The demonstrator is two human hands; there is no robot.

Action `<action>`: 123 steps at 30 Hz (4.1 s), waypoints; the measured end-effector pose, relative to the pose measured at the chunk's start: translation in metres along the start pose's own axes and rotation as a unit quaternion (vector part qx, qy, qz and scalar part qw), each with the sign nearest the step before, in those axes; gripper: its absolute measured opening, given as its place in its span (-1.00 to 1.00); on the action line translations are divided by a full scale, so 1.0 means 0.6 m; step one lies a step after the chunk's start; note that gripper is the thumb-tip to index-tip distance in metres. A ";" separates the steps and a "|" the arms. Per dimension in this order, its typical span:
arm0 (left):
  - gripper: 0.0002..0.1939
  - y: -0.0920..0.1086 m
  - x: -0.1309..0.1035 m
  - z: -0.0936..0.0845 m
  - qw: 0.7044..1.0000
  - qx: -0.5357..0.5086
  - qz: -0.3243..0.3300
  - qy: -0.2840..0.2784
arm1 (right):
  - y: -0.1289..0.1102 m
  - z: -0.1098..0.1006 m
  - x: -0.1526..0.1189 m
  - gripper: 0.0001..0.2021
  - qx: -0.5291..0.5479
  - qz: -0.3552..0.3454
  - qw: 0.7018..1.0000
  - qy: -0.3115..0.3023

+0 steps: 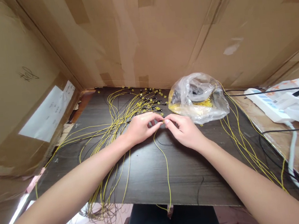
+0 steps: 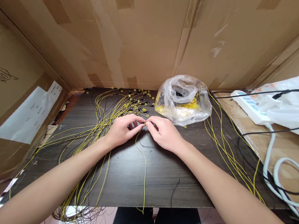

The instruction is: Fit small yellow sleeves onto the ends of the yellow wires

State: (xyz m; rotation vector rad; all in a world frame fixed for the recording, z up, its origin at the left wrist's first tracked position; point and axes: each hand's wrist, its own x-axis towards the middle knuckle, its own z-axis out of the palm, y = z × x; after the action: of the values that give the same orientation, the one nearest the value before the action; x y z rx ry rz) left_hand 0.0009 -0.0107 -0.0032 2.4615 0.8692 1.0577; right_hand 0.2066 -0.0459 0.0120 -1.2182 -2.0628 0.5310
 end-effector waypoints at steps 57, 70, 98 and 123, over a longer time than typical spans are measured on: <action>-0.89 0.005 0.002 -0.004 0.999 -0.010 0.028 0.021 | -0.007 -0.001 -0.001 -0.79 0.014 0.026 1.000 -0.007; -0.89 0.004 0.001 -0.002 0.999 0.007 0.033 0.023 | -0.004 -0.001 -0.001 -0.85 0.022 0.001 1.000 0.021; -0.90 0.003 0.002 -0.001 0.999 -0.021 0.023 0.020 | 0.000 0.003 -0.002 -0.79 0.043 0.006 0.999 -0.032; -0.90 0.008 0.003 -0.004 1.000 -0.009 0.022 0.008 | -0.006 -0.002 -0.002 -0.73 0.035 0.003 0.999 -0.033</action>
State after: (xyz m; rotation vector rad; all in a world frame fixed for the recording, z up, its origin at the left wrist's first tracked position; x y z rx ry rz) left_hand 0.0021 -0.0132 0.0021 2.4708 0.8099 1.0981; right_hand 0.2058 -0.0489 0.0147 -1.1818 -2.0778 0.6491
